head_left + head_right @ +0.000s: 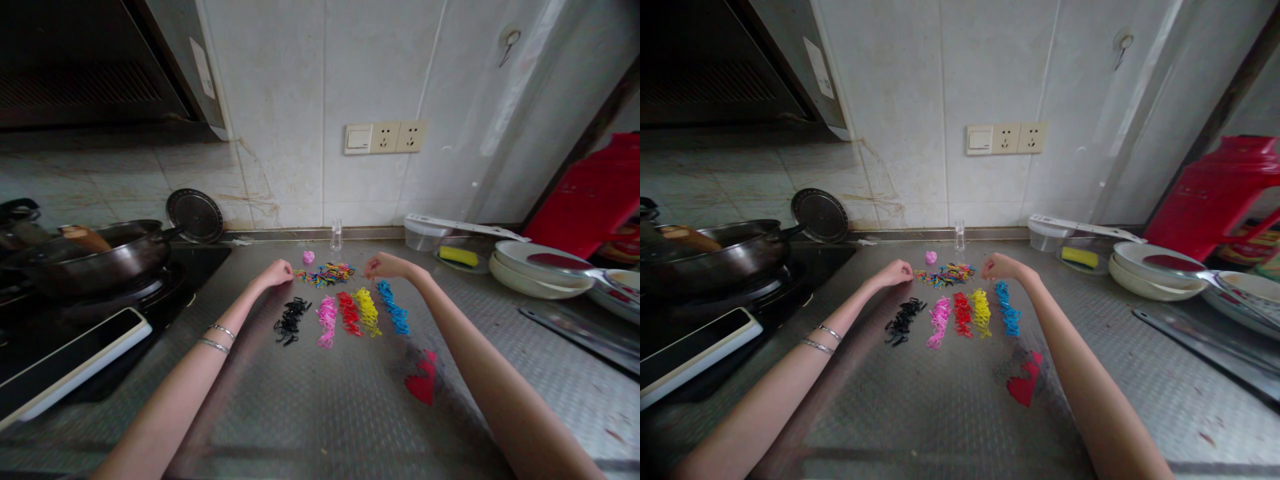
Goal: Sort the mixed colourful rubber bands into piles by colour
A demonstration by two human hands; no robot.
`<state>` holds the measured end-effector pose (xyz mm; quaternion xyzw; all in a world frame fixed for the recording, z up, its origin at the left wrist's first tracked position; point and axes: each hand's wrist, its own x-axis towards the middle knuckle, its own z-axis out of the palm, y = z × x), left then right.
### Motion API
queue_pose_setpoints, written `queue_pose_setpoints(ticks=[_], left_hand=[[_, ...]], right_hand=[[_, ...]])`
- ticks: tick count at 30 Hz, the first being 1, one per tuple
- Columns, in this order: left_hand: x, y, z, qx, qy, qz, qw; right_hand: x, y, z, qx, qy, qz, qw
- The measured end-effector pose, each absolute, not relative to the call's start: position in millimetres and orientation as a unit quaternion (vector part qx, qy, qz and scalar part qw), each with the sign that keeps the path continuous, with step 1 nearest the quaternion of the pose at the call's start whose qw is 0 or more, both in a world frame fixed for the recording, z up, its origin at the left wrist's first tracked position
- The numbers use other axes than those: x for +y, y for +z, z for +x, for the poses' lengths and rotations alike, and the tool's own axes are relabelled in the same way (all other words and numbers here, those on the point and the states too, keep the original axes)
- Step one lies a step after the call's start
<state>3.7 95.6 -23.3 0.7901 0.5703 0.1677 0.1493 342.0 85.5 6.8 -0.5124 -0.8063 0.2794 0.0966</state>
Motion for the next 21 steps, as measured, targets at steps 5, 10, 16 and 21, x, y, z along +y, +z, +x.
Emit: queue_pose_setpoints(ticks=[5, 10, 16, 21], left_hand=[[96, -30, 3, 0.577, 0.209, 0.781, 0.116], [93, -35, 7, 0.562, 0.198, 0.798, 0.092], [82, -28, 15, 0.600, 0.174, 0.780, 0.034], [77, -21, 21, 0.594, 0.195, 0.781, 0.015]], right_hand=[[87, 7, 344, -0.808, 0.286, -0.504, 0.105], [88, 6, 344, -0.807, 0.284, -0.505, 0.115], [86, 9, 343, -0.799, 0.288, -0.514, 0.122], [81, 15, 343, -0.798, 0.273, -0.522, 0.129]])
